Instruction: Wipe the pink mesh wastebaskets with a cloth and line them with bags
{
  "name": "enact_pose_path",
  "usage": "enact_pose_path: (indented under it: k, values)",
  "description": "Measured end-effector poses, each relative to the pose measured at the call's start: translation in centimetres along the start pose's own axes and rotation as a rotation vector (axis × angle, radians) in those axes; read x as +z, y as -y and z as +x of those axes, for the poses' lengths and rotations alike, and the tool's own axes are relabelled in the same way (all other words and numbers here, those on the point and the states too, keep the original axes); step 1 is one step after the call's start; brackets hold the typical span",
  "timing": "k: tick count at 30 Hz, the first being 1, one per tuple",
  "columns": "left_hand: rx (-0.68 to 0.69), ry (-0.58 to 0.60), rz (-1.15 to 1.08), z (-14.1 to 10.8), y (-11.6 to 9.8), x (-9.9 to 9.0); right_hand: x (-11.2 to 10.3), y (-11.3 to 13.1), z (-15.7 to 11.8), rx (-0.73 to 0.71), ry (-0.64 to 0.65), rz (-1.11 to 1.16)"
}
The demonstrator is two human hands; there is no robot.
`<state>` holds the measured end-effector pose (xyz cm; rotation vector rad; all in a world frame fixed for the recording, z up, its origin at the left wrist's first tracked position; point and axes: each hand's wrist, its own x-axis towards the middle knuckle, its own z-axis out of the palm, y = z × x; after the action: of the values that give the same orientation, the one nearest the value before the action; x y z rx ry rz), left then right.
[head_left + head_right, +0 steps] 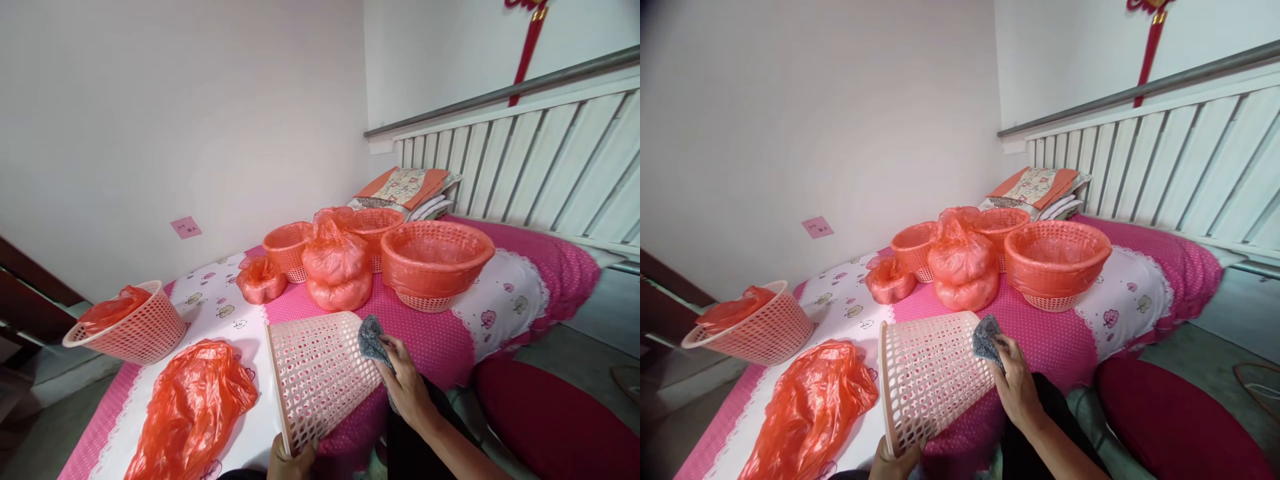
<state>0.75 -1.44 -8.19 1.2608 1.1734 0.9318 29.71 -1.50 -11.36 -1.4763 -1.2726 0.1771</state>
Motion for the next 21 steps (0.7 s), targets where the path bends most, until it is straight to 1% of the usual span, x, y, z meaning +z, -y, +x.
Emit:
enact_pose_path:
  k: [2,4,7,10,12,16,17,18,21]
  values:
    - [-0.012,0.056,-0.002,0.2,-0.3,-0.2,0.0,0.9,0.8,0.011,-0.013,-0.021]
    - [-0.014,0.097,-0.005,0.4,-0.7,-0.4,0.4,2.2,1.9,0.009,0.017,-0.036]
    - [-0.009,0.105,-0.021,0.6,-1.3,-0.4,1.6,4.5,3.6,-0.025,0.082,-0.072]
    - [-0.036,0.115,-0.024,0.5,-1.9,-0.4,3.1,7.1,5.0,-0.034,0.142,-0.115]
    - [-0.064,0.071,-0.006,0.5,-1.9,-0.7,4.1,9.0,5.6,-0.028,0.182,-0.116]
    - [-0.139,-0.17,0.015,0.8,-0.7,-1.8,5.9,13.6,5.6,-0.077,0.254,-0.013]
    - [-0.152,-0.206,-0.001,0.9,-0.4,-1.9,6.3,14.8,5.4,-0.103,0.286,0.01]
    - [-0.16,-0.215,-0.036,1.1,-0.2,-2.0,6.7,15.9,5.0,-0.131,0.322,0.025]
    - [-0.144,-0.174,-0.215,1.3,-0.3,-1.5,7.2,18.4,3.4,-0.218,0.421,0.038]
